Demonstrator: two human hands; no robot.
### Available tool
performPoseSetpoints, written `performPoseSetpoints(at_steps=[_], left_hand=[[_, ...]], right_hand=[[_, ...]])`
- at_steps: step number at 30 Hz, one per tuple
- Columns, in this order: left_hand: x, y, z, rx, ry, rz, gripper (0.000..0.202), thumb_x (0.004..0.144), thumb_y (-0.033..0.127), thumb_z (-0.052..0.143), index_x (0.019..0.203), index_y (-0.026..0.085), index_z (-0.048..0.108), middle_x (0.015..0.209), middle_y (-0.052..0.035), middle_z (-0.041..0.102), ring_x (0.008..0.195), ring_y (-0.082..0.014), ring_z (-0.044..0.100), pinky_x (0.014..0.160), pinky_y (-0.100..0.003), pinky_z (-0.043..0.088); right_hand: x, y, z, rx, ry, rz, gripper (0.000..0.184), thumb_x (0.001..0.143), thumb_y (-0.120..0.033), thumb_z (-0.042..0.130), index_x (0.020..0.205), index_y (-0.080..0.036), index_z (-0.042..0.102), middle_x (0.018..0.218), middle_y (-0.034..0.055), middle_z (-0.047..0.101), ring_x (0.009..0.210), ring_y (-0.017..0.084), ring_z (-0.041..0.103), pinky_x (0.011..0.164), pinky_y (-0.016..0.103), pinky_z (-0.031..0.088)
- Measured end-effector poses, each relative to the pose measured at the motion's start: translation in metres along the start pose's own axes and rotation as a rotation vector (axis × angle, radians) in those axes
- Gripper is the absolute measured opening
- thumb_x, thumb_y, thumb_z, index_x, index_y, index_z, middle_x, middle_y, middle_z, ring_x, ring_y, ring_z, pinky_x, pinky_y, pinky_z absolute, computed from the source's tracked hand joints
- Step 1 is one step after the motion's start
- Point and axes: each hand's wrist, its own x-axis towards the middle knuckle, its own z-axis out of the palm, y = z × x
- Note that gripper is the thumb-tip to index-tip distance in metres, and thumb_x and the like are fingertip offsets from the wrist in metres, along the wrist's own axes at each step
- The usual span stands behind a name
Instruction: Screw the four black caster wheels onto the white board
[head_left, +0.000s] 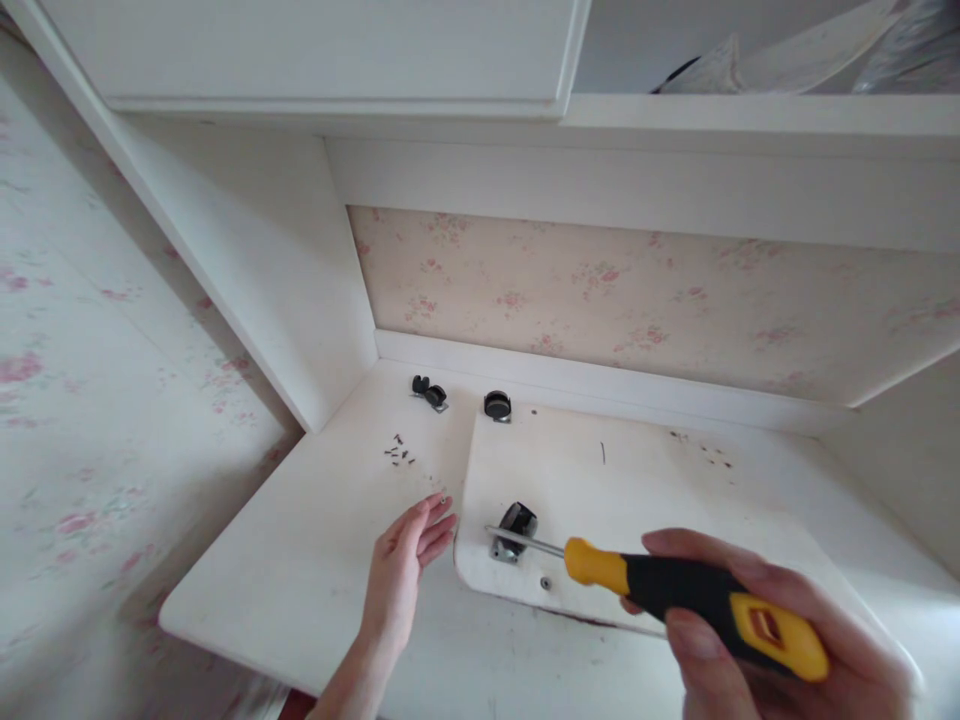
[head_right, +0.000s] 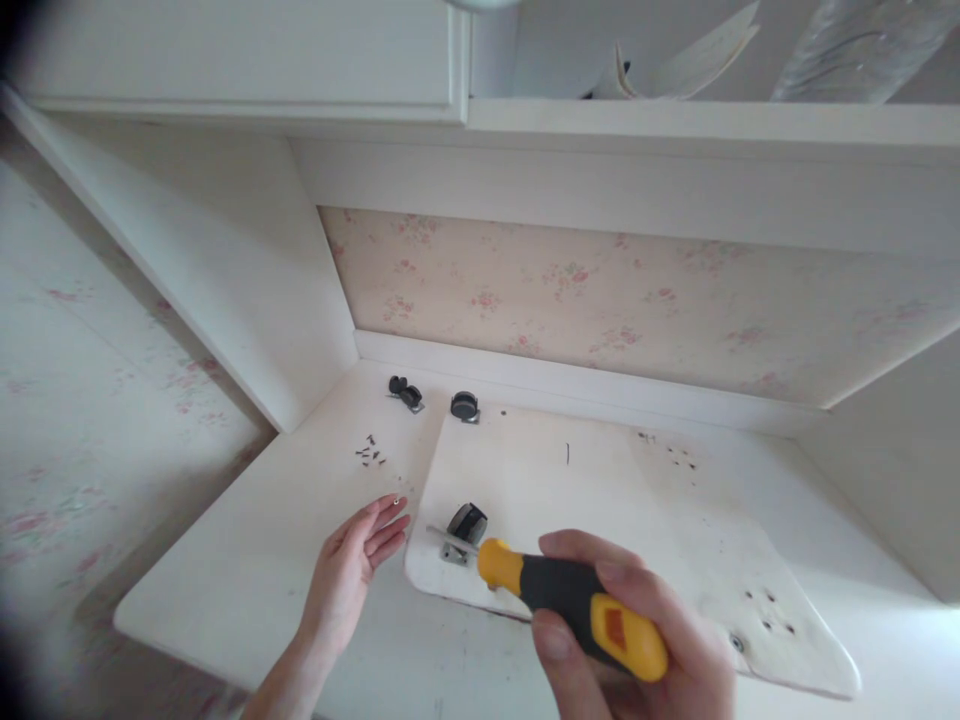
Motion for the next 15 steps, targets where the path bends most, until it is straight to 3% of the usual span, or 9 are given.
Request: performPoseSetpoints(at_steps=[2, 6, 15], left_hand=[[-0.004, 0.002, -0.001, 0.005, 0.001, 0.013, 0.039, 0.082, 0.044, 0.070, 0.107, 0.014, 0.074, 0.123, -0.0168, 0.071, 0.105, -0.0283, 0.072, 0.093, -0.040, 0.058], [-0.010, 0.006, 0.001, 0.003, 0.002, 0.004, 0.040, 0.081, 0.045, 0.070, 0.106, 0.014, 0.075, 0.121, -0.0172, 0.072, 0.106, -0.0296, 0.071, 0.094, -0.042, 0.057], [-0.019, 0.007, 0.004, 0.022, 0.002, -0.018, 0.035, 0.083, 0.042, 0.069, 0.105, 0.015, 0.076, 0.120, -0.0156, 0.072, 0.108, -0.0292, 0.070, 0.093, -0.039, 0.058]], right_hand=[[-0.006, 0.008, 0.010, 0.096, -0.015, 0.018, 0.028, 0.085, -0.013, 0.065, 0.106, -0.026, 0.052, 0.103, 0.0078, 0.071, 0.075, 0.020, 0.072, 0.058, 0.030, 0.062], [-0.015, 0.025, 0.022, 0.178, -0.165, -0.068, 0.039, 0.085, -0.007, 0.062, 0.115, -0.025, 0.048, 0.111, 0.0095, 0.069, 0.081, 0.019, 0.073, 0.062, 0.030, 0.062], [-0.015, 0.028, 0.030, 0.254, -0.192, -0.083, 0.043, 0.087, -0.002, 0.057, 0.121, -0.026, 0.044, 0.115, 0.0100, 0.065, 0.090, 0.021, 0.073, 0.066, 0.032, 0.063]])
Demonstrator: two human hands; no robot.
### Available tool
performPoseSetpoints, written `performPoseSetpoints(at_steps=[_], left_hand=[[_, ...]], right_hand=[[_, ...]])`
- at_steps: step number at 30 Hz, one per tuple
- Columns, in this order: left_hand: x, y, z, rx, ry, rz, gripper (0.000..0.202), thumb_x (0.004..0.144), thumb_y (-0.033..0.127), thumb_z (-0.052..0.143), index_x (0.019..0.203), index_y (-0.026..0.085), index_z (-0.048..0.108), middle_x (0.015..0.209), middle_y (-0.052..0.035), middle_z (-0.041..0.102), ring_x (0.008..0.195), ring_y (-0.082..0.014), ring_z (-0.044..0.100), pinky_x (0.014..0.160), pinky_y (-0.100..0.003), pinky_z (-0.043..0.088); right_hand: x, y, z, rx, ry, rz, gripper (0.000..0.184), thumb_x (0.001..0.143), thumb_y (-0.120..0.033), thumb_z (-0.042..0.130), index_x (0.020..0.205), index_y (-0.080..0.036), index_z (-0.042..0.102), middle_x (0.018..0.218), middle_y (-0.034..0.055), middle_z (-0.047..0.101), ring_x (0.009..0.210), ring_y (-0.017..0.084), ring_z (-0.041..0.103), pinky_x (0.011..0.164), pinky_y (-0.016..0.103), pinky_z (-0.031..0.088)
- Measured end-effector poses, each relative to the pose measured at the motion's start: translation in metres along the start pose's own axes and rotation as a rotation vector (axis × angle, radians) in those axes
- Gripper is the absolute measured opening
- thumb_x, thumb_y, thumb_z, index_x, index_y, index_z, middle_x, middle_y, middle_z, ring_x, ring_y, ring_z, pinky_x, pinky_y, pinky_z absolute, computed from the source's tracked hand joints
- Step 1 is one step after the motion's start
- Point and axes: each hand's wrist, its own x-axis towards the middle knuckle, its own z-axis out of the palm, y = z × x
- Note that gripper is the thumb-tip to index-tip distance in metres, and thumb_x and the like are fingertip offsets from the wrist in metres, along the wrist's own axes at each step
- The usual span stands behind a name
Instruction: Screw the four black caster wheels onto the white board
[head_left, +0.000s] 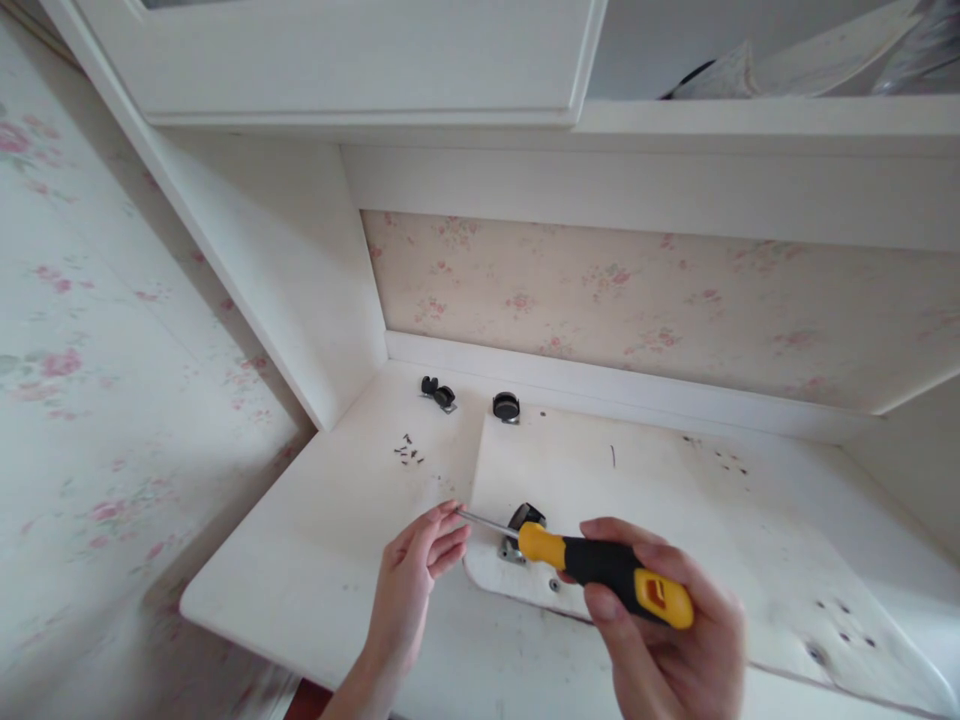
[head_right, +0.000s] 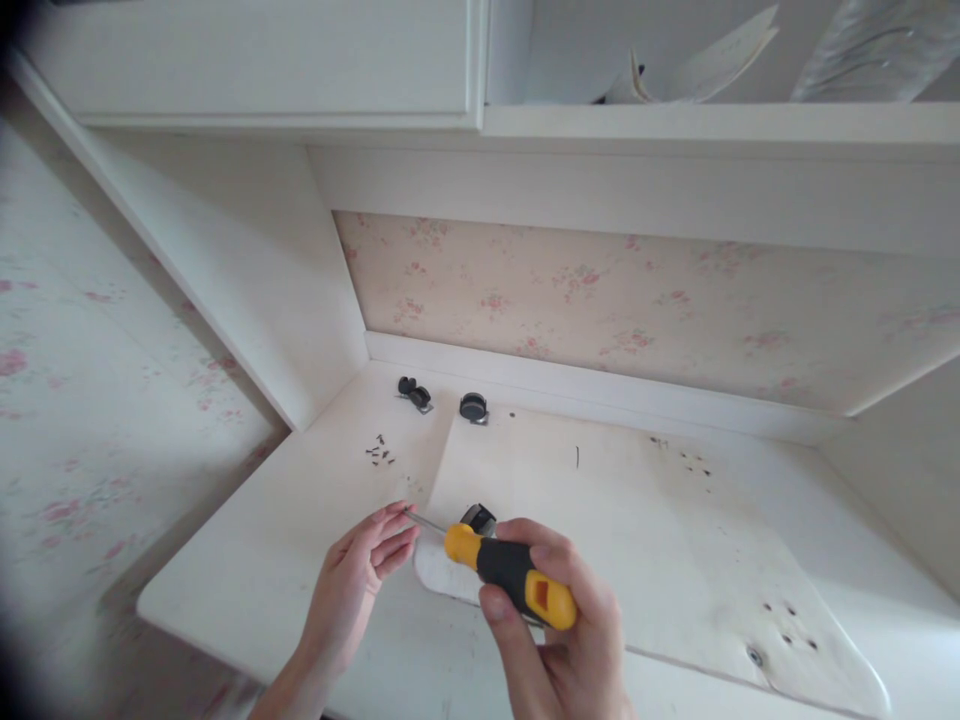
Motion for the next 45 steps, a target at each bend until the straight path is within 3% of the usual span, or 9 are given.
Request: performPoseSetpoints(at_steps=[11, 16, 21, 24, 31, 35, 38, 42, 45], left_hand=[[-0.001, 0.002, 0.004, 0.098, -0.033, 0.030, 0.044, 0.079, 0.048, 0.072, 0.108, 0.014, 0.076, 0.119, -0.0153, 0.073, 0.108, -0.0295, 0.070, 0.092, -0.037, 0.059], [-0.007, 0.005, 0.007, 0.183, -0.031, 0.081, 0.043, 0.082, 0.047, 0.069, 0.108, 0.013, 0.077, 0.114, -0.0132, 0.075, 0.106, -0.0283, 0.071, 0.095, -0.039, 0.057], [-0.008, 0.006, 0.006, 0.205, -0.038, 0.097, 0.042, 0.083, 0.046, 0.069, 0.107, 0.013, 0.077, 0.114, -0.0119, 0.075, 0.104, -0.0276, 0.071, 0.094, -0.038, 0.058], [-0.009, 0.005, 0.006, 0.213, -0.062, 0.090, 0.044, 0.084, 0.049, 0.067, 0.110, 0.014, 0.076, 0.115, -0.0121, 0.075, 0.104, -0.0272, 0.071, 0.094, -0.038, 0.057], [-0.016, 0.003, 0.007, 0.243, -0.129, 0.074, 0.057, 0.087, 0.054, 0.062, 0.127, 0.014, 0.067, 0.112, -0.0130, 0.075, 0.099, -0.0253, 0.072, 0.091, -0.039, 0.057], [-0.017, 0.004, 0.007, 0.315, -0.124, 0.138, 0.053, 0.090, 0.054, 0.057, 0.123, 0.014, 0.068, 0.092, -0.0095, 0.076, 0.070, -0.0183, 0.069, 0.066, -0.031, 0.057], [-0.013, 0.001, 0.005, 0.372, -0.041, 0.238, 0.043, 0.090, 0.052, 0.058, 0.109, 0.015, 0.071, 0.075, -0.0030, 0.068, 0.052, -0.0111, 0.053, 0.049, -0.024, 0.042], [-0.003, -0.012, 0.002, 0.494, 0.057, 0.240, 0.038, 0.086, 0.045, 0.064, 0.113, 0.018, 0.066, 0.085, -0.0029, 0.066, 0.066, -0.0136, 0.056, 0.060, -0.025, 0.045], [0.002, -0.026, 0.003, 0.514, 0.016, 0.197, 0.042, 0.084, 0.039, 0.065, 0.122, 0.019, 0.060, 0.104, -0.0062, 0.065, 0.079, -0.0162, 0.059, 0.072, -0.028, 0.048]], right_hand=[[-0.003, 0.002, -0.003, -0.088, 0.014, 0.030, 0.040, 0.087, -0.005, 0.057, 0.119, -0.025, 0.045, 0.115, 0.0104, 0.064, 0.094, 0.019, 0.071, 0.072, 0.030, 0.061], [0.008, -0.011, -0.006, -0.292, -0.227, -0.194, 0.036, 0.090, -0.007, 0.054, 0.121, -0.022, 0.043, 0.116, 0.0152, 0.066, 0.103, 0.021, 0.069, 0.079, 0.032, 0.060], [0.022, -0.029, -0.005, -0.488, -0.480, -0.365, 0.010, 0.096, -0.014, 0.046, 0.093, -0.023, 0.046, 0.101, 0.0100, 0.071, 0.092, 0.017, 0.071, 0.072, 0.021, 0.059], [0.019, -0.028, -0.009, -0.463, -0.424, -0.363, 0.006, 0.097, -0.018, 0.048, 0.098, -0.023, 0.046, 0.104, 0.0108, 0.071, 0.094, 0.017, 0.071, 0.074, 0.022, 0.059], [0.001, -0.012, -0.020, -0.310, -0.228, -0.203, 0.036, 0.087, -0.002, 0.052, 0.116, -0.022, 0.045, 0.113, 0.0136, 0.067, 0.101, 0.018, 0.069, 0.079, 0.028, 0.059], [0.005, -0.017, -0.025, -0.180, -0.093, -0.106, 0.040, 0.084, 0.001, 0.055, 0.116, -0.023, 0.051, 0.113, 0.0103, 0.067, 0.104, 0.018, 0.068, 0.077, 0.025, 0.059], [0.013, -0.024, -0.029, -0.136, 0.044, -0.020, 0.036, 0.083, -0.002, 0.060, 0.112, -0.024, 0.055, 0.107, 0.0081, 0.068, 0.099, 0.017, 0.068, 0.069, 0.022, 0.057], [0.023, -0.027, -0.028, -0.160, 0.115, 0.035, 0.027, 0.083, -0.009, 0.064, 0.105, -0.024, 0.057, 0.097, 0.0054, 0.069, 0.085, 0.015, 0.068, 0.061, 0.022, 0.055], [0.029, -0.025, -0.023, -0.236, 0.032, 0.036, 0.021, 0.085, -0.014, 0.063, 0.102, -0.024, 0.055, 0.095, 0.0048, 0.068, 0.078, 0.013, 0.065, 0.059, 0.021, 0.052]])
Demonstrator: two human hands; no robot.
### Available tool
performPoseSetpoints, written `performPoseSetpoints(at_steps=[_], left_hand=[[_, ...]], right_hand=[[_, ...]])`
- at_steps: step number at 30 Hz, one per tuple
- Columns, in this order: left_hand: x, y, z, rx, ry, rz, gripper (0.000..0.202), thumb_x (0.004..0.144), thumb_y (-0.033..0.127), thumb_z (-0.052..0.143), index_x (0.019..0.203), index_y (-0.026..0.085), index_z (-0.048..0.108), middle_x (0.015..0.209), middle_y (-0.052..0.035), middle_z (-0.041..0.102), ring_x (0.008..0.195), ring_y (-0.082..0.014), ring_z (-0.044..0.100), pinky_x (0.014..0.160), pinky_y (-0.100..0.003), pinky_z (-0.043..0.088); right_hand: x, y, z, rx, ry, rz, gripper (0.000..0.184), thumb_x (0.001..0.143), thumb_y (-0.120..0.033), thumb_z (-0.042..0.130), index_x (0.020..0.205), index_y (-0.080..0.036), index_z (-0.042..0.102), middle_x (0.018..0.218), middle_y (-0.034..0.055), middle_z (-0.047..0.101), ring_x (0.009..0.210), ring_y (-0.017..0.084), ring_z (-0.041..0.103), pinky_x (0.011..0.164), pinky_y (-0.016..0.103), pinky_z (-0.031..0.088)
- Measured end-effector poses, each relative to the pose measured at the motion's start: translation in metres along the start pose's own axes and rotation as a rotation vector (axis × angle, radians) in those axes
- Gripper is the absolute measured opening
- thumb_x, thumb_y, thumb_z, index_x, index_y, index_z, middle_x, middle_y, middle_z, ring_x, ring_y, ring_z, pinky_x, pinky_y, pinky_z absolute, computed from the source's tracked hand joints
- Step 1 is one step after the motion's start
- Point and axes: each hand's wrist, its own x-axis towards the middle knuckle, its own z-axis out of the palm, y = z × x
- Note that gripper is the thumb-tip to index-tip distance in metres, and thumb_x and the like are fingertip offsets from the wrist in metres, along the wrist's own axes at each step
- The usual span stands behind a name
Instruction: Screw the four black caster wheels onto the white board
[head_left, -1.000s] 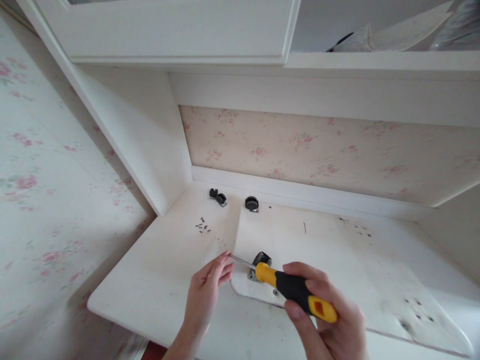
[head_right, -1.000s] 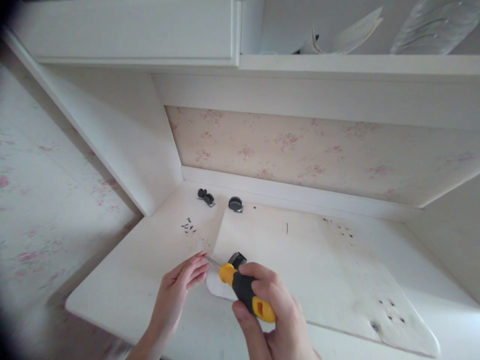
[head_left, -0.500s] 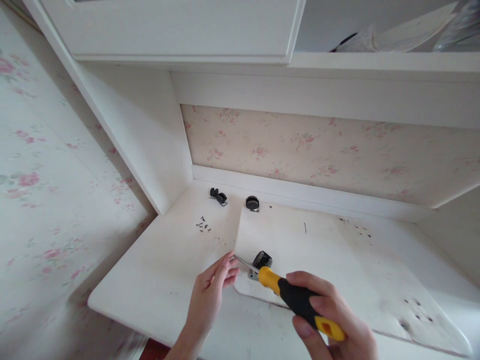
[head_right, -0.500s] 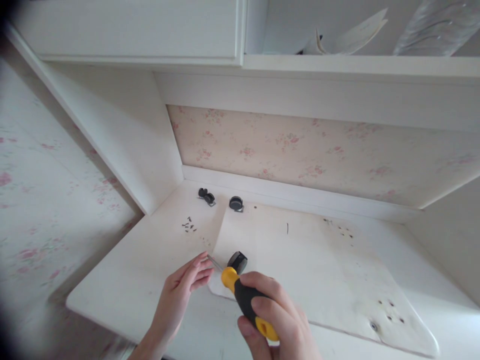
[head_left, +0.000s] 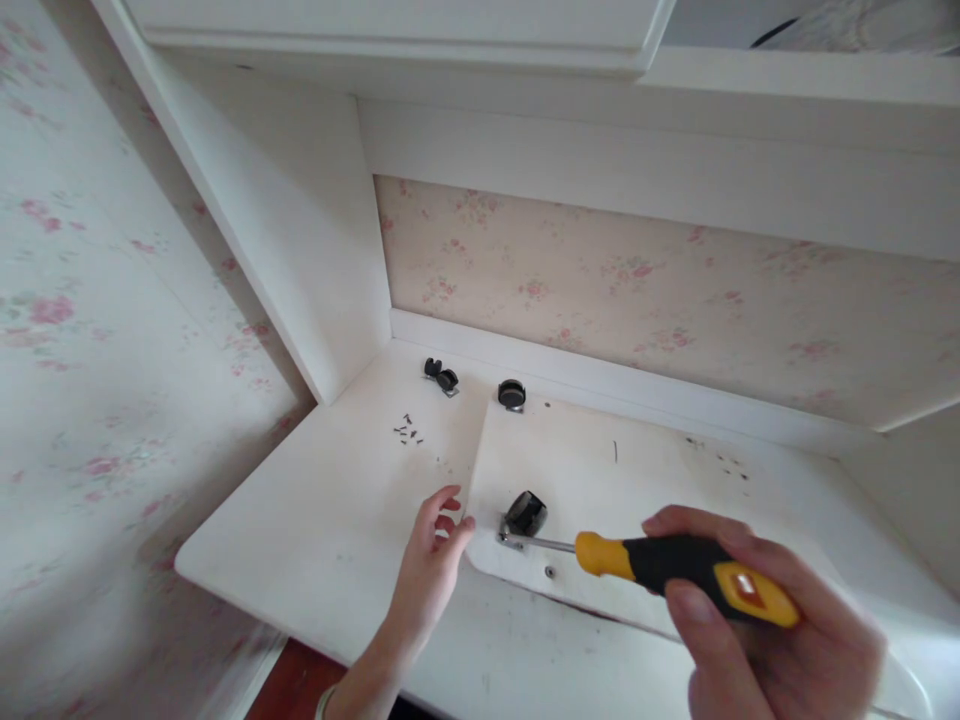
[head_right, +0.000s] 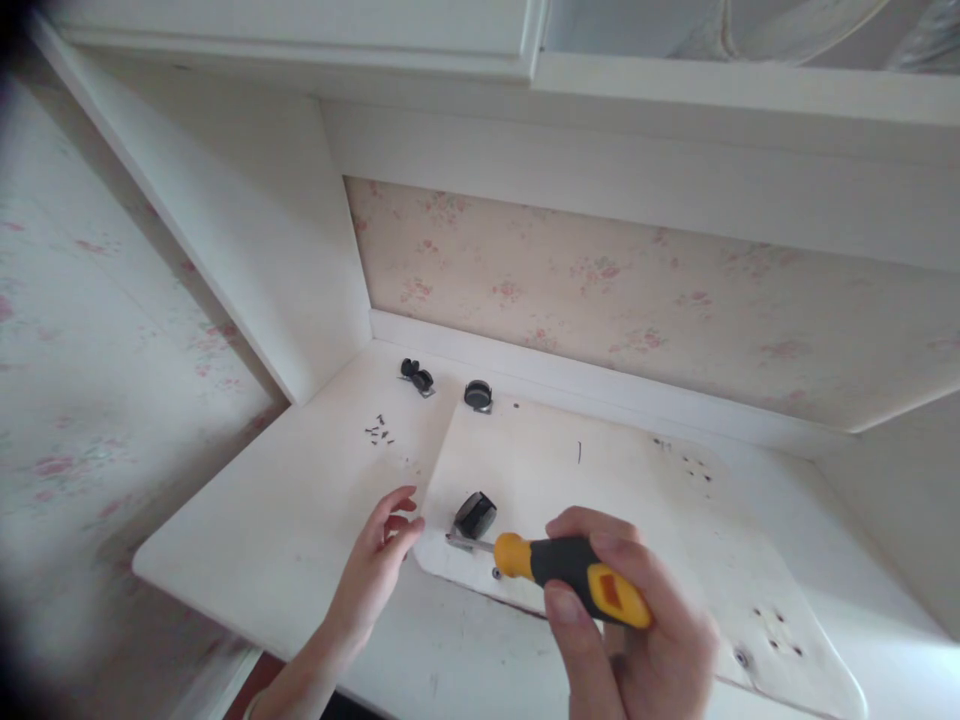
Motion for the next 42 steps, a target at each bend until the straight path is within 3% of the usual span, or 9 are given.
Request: performPoseSetpoints(at_steps=[7, 12, 22, 28, 32, 34, 38, 40, 42], left_hand=[[-0.003, -0.010, 0.017, -0.187, -0.177, -0.007, 0.051, 0.085, 0.028, 0.065, 0.131, 0.022, 0.046, 0.121, -0.0091, 0.064, 0.100, -0.0206, 0.063, 0.083, -0.031, 0.048], [-0.004, -0.003, 0.020, -0.262, -0.186, -0.006, 0.052, 0.081, 0.020, 0.066, 0.128, 0.022, 0.043, 0.118, -0.0084, 0.066, 0.101, -0.0205, 0.065, 0.084, -0.031, 0.049], [-0.002, 0.000, 0.021, -0.269, -0.175, -0.053, 0.058, 0.079, 0.021, 0.067, 0.131, 0.023, 0.041, 0.112, -0.0075, 0.065, 0.090, -0.0204, 0.068, 0.072, -0.029, 0.052], [-0.004, 0.001, 0.021, -0.268, -0.169, -0.036, 0.055, 0.079, 0.020, 0.066, 0.129, 0.022, 0.042, 0.114, -0.0083, 0.065, 0.094, -0.0208, 0.068, 0.079, -0.031, 0.052], [-0.004, 0.002, 0.020, -0.255, -0.172, -0.012, 0.055, 0.081, 0.020, 0.065, 0.130, 0.022, 0.041, 0.117, -0.0083, 0.064, 0.097, -0.0203, 0.067, 0.084, -0.032, 0.051], [-0.005, 0.004, 0.019, -0.246, -0.175, -0.017, 0.055, 0.081, 0.021, 0.065, 0.130, 0.022, 0.041, 0.116, -0.0078, 0.064, 0.096, -0.0200, 0.066, 0.081, -0.031, 0.052], [-0.006, 0.010, 0.018, -0.244, -0.166, -0.039, 0.053, 0.079, 0.021, 0.068, 0.126, 0.022, 0.045, 0.109, -0.0051, 0.066, 0.090, -0.0184, 0.067, 0.075, -0.028, 0.052], [-0.006, 0.011, 0.019, -0.247, -0.160, -0.048, 0.052, 0.078, 0.021, 0.069, 0.125, 0.023, 0.047, 0.105, -0.0042, 0.067, 0.087, -0.0179, 0.067, 0.072, -0.027, 0.051], [-0.006, 0.010, 0.019, -0.251, -0.160, -0.048, 0.053, 0.078, 0.021, 0.068, 0.126, 0.023, 0.046, 0.105, -0.0043, 0.067, 0.087, -0.0182, 0.067, 0.071, -0.028, 0.052]], right_hand=[[0.003, 0.006, 0.008, -0.170, -0.282, -0.058, 0.016, 0.090, -0.018, 0.058, 0.106, -0.021, 0.054, 0.098, 0.0073, 0.064, 0.072, 0.012, 0.060, 0.061, 0.022, 0.051], [0.000, 0.012, 0.009, -0.175, -0.323, -0.076, 0.029, 0.090, -0.018, 0.058, 0.119, -0.021, 0.051, 0.107, 0.0113, 0.064, 0.084, 0.017, 0.065, 0.069, 0.028, 0.055], [0.011, 0.007, 0.011, -0.286, -0.380, -0.135, 0.024, 0.090, -0.025, 0.059, 0.114, -0.022, 0.056, 0.108, 0.0132, 0.068, 0.087, 0.022, 0.070, 0.067, 0.031, 0.059], [0.022, -0.011, 0.016, -0.394, -0.484, -0.253, 0.035, 0.095, -0.021, 0.051, 0.129, -0.019, 0.045, 0.111, 0.0121, 0.065, 0.087, 0.017, 0.068, 0.072, 0.028, 0.058], [0.035, -0.025, 0.019, -0.441, -0.603, -0.368, 0.041, 0.098, -0.018, 0.041, 0.138, -0.018, 0.042, 0.126, 0.0149, 0.061, 0.101, 0.019, 0.066, 0.075, 0.028, 0.057], [0.041, -0.028, 0.021, -0.411, -0.595, -0.407, 0.041, 0.096, -0.013, 0.042, 0.137, -0.016, 0.045, 0.125, 0.0145, 0.062, 0.103, 0.019, 0.065, 0.077, 0.029, 0.056], [0.041, -0.021, 0.029, -0.399, -0.430, -0.469, 0.036, 0.087, -0.015, 0.064, 0.122, -0.015, 0.056, 0.103, 0.0107, 0.067, 0.098, 0.022, 0.062, 0.078, 0.034, 0.056], [0.037, -0.015, 0.031, -0.388, -0.403, -0.444, 0.042, 0.087, -0.014, 0.063, 0.128, -0.015, 0.055, 0.116, 0.0138, 0.064, 0.112, 0.025, 0.059, 0.087, 0.039, 0.055], [0.031, -0.011, 0.031, -0.337, -0.451, -0.388, 0.051, 0.092, -0.010, 0.054, 0.142, -0.015, 0.046, 0.140, 0.0170, 0.052, 0.130, 0.027, 0.049, 0.099, 0.042, 0.052]])
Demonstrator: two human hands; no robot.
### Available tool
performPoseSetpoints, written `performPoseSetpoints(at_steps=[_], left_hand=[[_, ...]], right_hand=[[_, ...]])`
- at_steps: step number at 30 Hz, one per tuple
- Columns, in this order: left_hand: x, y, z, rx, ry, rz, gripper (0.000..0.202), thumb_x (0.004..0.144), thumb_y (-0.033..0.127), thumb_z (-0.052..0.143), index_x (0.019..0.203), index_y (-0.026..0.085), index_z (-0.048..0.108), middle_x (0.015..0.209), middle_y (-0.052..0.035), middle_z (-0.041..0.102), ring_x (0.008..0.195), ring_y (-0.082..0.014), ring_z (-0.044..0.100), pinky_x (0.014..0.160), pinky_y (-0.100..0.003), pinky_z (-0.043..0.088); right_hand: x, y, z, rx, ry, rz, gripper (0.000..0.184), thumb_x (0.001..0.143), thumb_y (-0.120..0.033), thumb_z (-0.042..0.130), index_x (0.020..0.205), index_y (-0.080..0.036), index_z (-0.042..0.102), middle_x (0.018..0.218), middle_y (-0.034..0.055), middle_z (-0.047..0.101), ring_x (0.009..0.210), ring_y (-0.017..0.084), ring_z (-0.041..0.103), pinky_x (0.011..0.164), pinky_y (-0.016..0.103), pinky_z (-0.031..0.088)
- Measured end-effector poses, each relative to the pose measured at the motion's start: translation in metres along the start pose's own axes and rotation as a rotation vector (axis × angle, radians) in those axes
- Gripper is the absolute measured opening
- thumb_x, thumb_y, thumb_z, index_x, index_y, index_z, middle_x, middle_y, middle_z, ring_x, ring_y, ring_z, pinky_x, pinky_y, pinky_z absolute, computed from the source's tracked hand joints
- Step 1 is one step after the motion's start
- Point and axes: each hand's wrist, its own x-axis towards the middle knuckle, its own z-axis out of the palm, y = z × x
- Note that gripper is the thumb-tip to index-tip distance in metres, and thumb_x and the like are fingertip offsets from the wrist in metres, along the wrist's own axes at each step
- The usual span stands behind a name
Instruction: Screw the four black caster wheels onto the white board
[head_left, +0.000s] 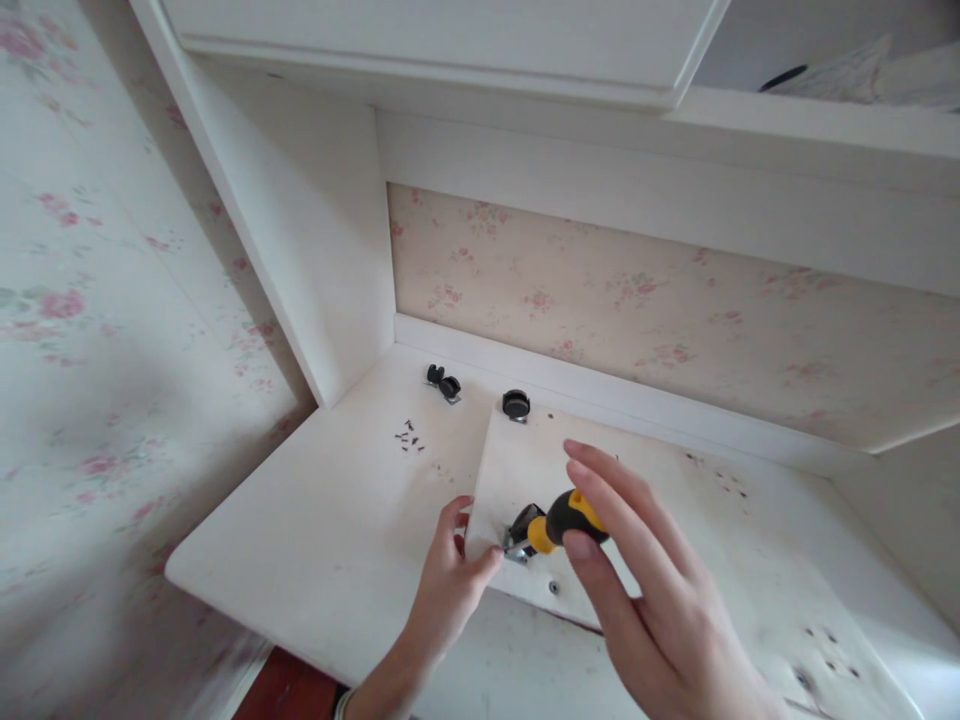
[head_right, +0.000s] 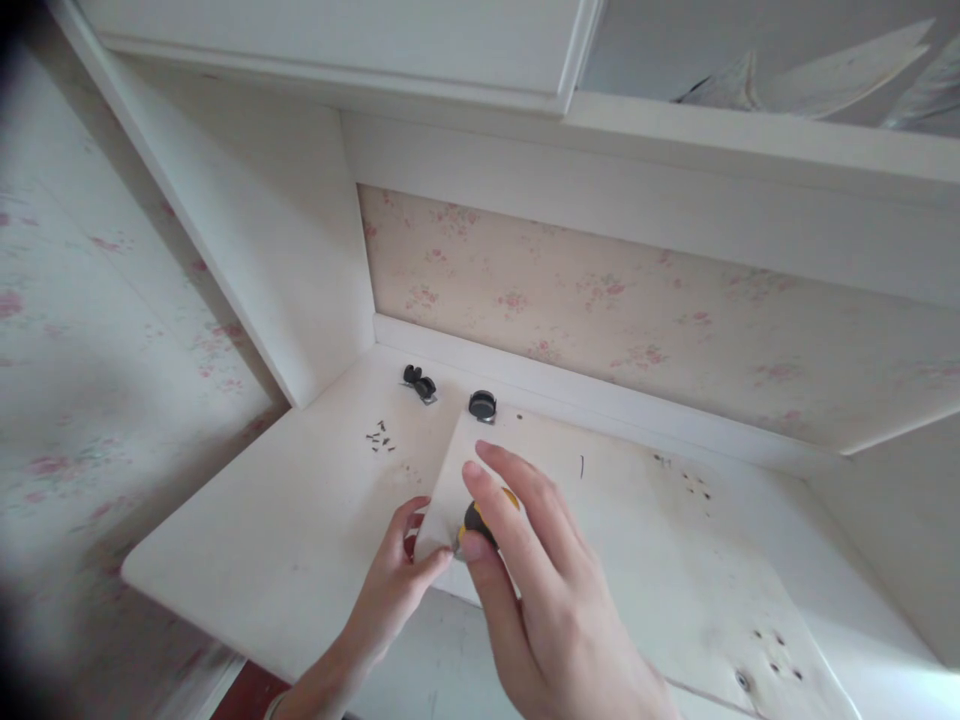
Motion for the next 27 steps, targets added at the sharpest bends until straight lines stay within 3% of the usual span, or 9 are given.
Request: performPoseSetpoints(at_steps=[2, 4, 8, 10, 15, 18, 20, 24, 27], left_hand=[[0.001, -0.002, 0.000, -0.006, -0.002, 0.007, 0.055, 0.078, 0.021, 0.068, 0.128, 0.023, 0.045, 0.107, -0.0052, 0.067, 0.087, -0.0184, 0.067, 0.072, -0.028, 0.052], [0.002, -0.003, -0.001, -0.010, -0.004, 0.004, 0.057, 0.077, 0.022, 0.069, 0.129, 0.023, 0.045, 0.109, -0.0059, 0.067, 0.086, -0.0186, 0.068, 0.071, -0.028, 0.052], [0.002, -0.003, -0.001, 0.003, -0.009, -0.012, 0.057, 0.077, 0.023, 0.069, 0.128, 0.022, 0.044, 0.108, -0.0064, 0.066, 0.089, -0.0197, 0.068, 0.073, -0.029, 0.052], [0.001, -0.003, -0.001, 0.003, -0.012, -0.006, 0.057, 0.078, 0.022, 0.068, 0.129, 0.022, 0.043, 0.109, -0.0064, 0.066, 0.090, -0.0197, 0.068, 0.073, -0.029, 0.052], [0.001, -0.002, -0.001, 0.009, -0.005, -0.011, 0.058, 0.078, 0.023, 0.069, 0.129, 0.024, 0.044, 0.111, -0.0062, 0.064, 0.087, -0.0189, 0.067, 0.070, -0.028, 0.053], [0.001, 0.000, -0.001, 0.007, 0.009, -0.040, 0.059, 0.075, 0.022, 0.071, 0.129, 0.025, 0.046, 0.111, -0.0058, 0.065, 0.086, -0.0186, 0.067, 0.068, -0.027, 0.053], [0.001, 0.001, -0.001, 0.005, 0.016, -0.050, 0.059, 0.074, 0.022, 0.071, 0.128, 0.025, 0.047, 0.110, -0.0057, 0.065, 0.085, -0.0183, 0.067, 0.067, -0.027, 0.053], [0.000, 0.003, 0.000, 0.011, 0.009, -0.063, 0.060, 0.075, 0.023, 0.072, 0.129, 0.025, 0.045, 0.109, -0.0052, 0.065, 0.082, -0.0177, 0.067, 0.065, -0.027, 0.054], [0.000, 0.002, 0.000, 0.014, 0.002, -0.060, 0.060, 0.076, 0.022, 0.070, 0.130, 0.026, 0.044, 0.110, -0.0052, 0.064, 0.082, -0.0174, 0.067, 0.065, -0.026, 0.053]], right_hand=[[-0.006, 0.000, 0.001, 0.077, -0.052, 0.033, 0.055, 0.094, -0.008, 0.046, 0.149, -0.018, 0.039, 0.151, 0.0160, 0.042, 0.138, 0.026, 0.042, 0.105, 0.043, 0.048], [-0.009, 0.000, 0.000, 0.135, -0.054, 0.063, 0.054, 0.095, -0.008, 0.043, 0.148, -0.021, 0.042, 0.150, 0.0137, 0.045, 0.137, 0.026, 0.044, 0.105, 0.043, 0.049], [-0.010, 0.001, -0.003, 0.154, 0.029, 0.057, 0.047, 0.091, -0.006, 0.054, 0.135, -0.024, 0.056, 0.129, 0.0116, 0.058, 0.113, 0.021, 0.063, 0.085, 0.032, 0.059], [-0.010, 0.002, -0.003, 0.105, 0.068, 0.073, 0.046, 0.090, -0.008, 0.058, 0.132, -0.024, 0.058, 0.126, 0.0115, 0.056, 0.107, 0.020, 0.065, 0.081, 0.030, 0.059], [-0.011, 0.000, -0.005, 0.138, -0.030, 0.136, 0.052, 0.097, -0.012, 0.044, 0.147, -0.024, 0.045, 0.150, 0.0126, 0.045, 0.136, 0.027, 0.047, 0.102, 0.042, 0.053], [-0.011, -0.001, -0.004, 0.174, 0.092, 0.088, 0.048, 0.088, -0.006, 0.060, 0.132, -0.025, 0.060, 0.126, 0.0096, 0.062, 0.111, 0.022, 0.065, 0.084, 0.032, 0.061], [-0.011, -0.002, -0.003, 0.123, 0.171, 0.090, 0.045, 0.083, -0.007, 0.068, 0.124, -0.026, 0.065, 0.115, 0.0082, 0.062, 0.097, 0.018, 0.068, 0.072, 0.027, 0.062], [-0.013, -0.005, -0.006, 0.076, 0.055, 0.156, 0.046, 0.096, -0.017, 0.051, 0.141, -0.026, 0.053, 0.139, 0.0127, 0.053, 0.123, 0.026, 0.058, 0.091, 0.039, 0.058], [-0.014, -0.006, -0.009, 0.108, 0.063, 0.141, 0.045, 0.094, -0.011, 0.052, 0.136, -0.024, 0.056, 0.132, 0.0106, 0.060, 0.118, 0.023, 0.061, 0.090, 0.035, 0.058]])
